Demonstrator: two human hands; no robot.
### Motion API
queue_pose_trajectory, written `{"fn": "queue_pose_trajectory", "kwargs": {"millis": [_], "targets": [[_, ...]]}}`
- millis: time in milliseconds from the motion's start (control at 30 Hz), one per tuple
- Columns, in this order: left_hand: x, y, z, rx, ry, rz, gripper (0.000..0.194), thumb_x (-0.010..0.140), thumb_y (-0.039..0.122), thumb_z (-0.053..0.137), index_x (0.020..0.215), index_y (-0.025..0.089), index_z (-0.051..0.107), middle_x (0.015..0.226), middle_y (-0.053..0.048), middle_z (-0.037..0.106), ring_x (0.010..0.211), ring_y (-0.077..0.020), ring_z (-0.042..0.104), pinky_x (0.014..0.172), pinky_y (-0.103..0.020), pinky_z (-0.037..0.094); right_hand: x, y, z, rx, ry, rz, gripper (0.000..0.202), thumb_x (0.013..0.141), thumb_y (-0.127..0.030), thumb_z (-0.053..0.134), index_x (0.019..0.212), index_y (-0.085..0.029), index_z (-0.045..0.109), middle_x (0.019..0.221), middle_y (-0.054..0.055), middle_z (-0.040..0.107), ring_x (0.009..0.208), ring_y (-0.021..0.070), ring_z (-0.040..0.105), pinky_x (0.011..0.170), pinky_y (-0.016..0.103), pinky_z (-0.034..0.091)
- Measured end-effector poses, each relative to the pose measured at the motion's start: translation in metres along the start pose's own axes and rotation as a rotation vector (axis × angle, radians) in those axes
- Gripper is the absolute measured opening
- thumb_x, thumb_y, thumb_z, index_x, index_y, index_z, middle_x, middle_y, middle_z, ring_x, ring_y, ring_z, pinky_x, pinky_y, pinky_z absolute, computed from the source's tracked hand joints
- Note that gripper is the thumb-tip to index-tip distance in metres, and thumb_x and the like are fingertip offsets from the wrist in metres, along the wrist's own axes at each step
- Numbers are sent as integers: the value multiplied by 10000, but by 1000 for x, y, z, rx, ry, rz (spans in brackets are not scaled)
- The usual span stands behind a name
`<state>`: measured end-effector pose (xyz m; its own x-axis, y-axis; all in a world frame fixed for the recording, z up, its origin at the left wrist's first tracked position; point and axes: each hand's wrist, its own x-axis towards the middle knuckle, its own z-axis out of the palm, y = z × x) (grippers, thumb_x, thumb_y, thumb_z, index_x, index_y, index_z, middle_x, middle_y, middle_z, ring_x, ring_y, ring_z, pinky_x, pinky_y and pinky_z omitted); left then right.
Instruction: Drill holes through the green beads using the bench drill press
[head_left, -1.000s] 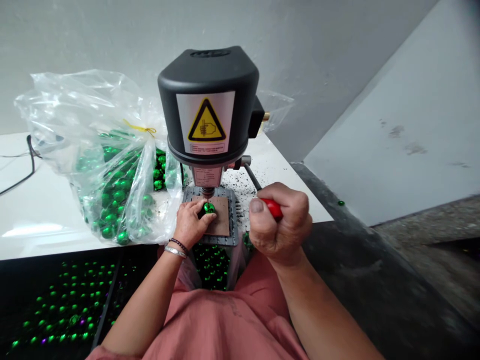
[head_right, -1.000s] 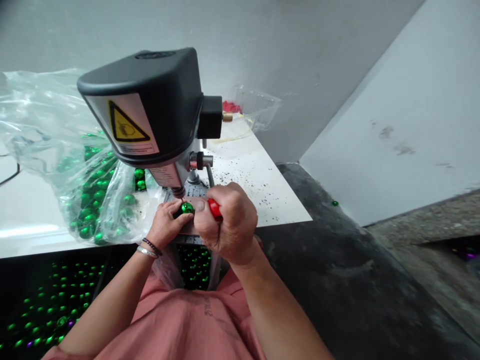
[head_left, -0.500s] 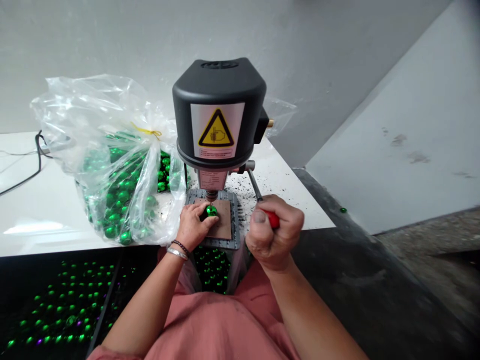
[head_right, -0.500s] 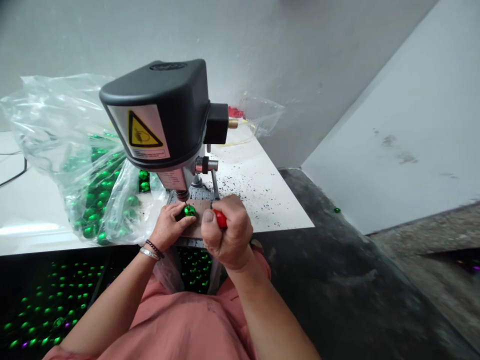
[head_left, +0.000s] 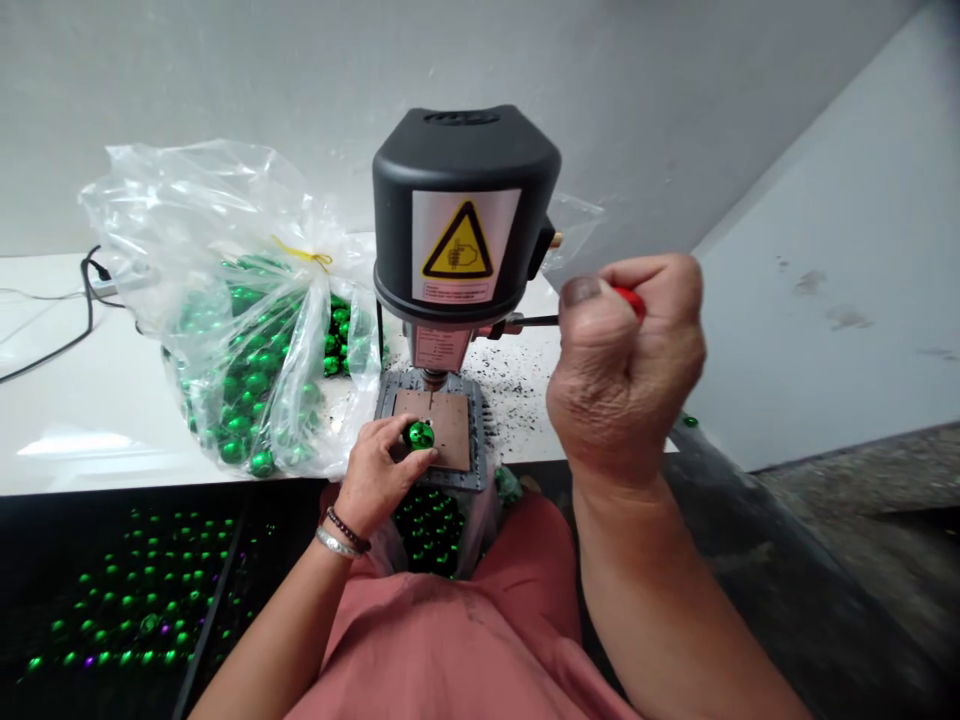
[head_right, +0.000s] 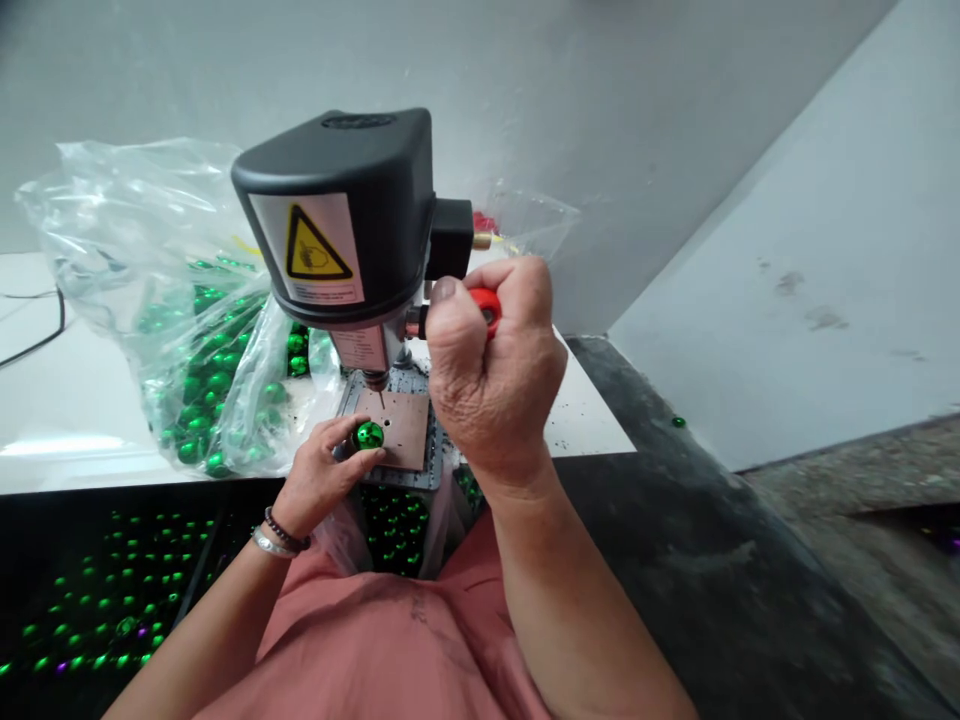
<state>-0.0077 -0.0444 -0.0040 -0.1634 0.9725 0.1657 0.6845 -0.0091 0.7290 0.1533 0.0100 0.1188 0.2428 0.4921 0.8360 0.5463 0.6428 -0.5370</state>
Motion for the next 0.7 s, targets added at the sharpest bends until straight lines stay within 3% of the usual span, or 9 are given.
{"fn": "queue_pose_trajectory", "kwargs": {"millis": [200,367,467,567,700], "targets": [[-18,3,-17,-32,-23,59,389,697,299,685,1071,198,647,1068,-78,631,1044,-216,560,961,-392,436,-4,0,0,-14,-23,35,179,862,-341,437,765,-192,455,615,-54,384,513,26,375,483,192,320],[-30,-1,-17,-29,-131,115,447,668,260,695,1109,217,640,1096,-88,601,1049,-224,561,961,-403,446,-6,-2,-1,-28,-36,86,215,848,-384,437,764,-189,474,617,-46,413,521,40,383,495,204,343],[-30,-4,-18,-38,-129,103,481,667,272,694,1140,214,625,1139,-98,582,1067,-223,557,968,-392,443,-7,-2,-2,-49,-34,94,227,843,-397,440,775,-185,488,624,-42,434,523,40,391,497,200,350],[-11,-13,-22,-46,-27,60,378,754,291,603,1119,196,632,1113,-94,614,1022,-202,583,948,-369,453,-8,-1,-2,-53,-29,93,250,843,-420,438,799,-182,499,649,-38,465,537,37,406,507,192,361],[44,-37,-30,76,184,-144,317,807,174,471,1067,148,650,1064,-105,664,1016,-212,599,944,-352,445,-9,2,-3,-62,-52,115,280,835,-451,450,804,-180,511,655,-34,494,528,35,428,489,181,365]]}}
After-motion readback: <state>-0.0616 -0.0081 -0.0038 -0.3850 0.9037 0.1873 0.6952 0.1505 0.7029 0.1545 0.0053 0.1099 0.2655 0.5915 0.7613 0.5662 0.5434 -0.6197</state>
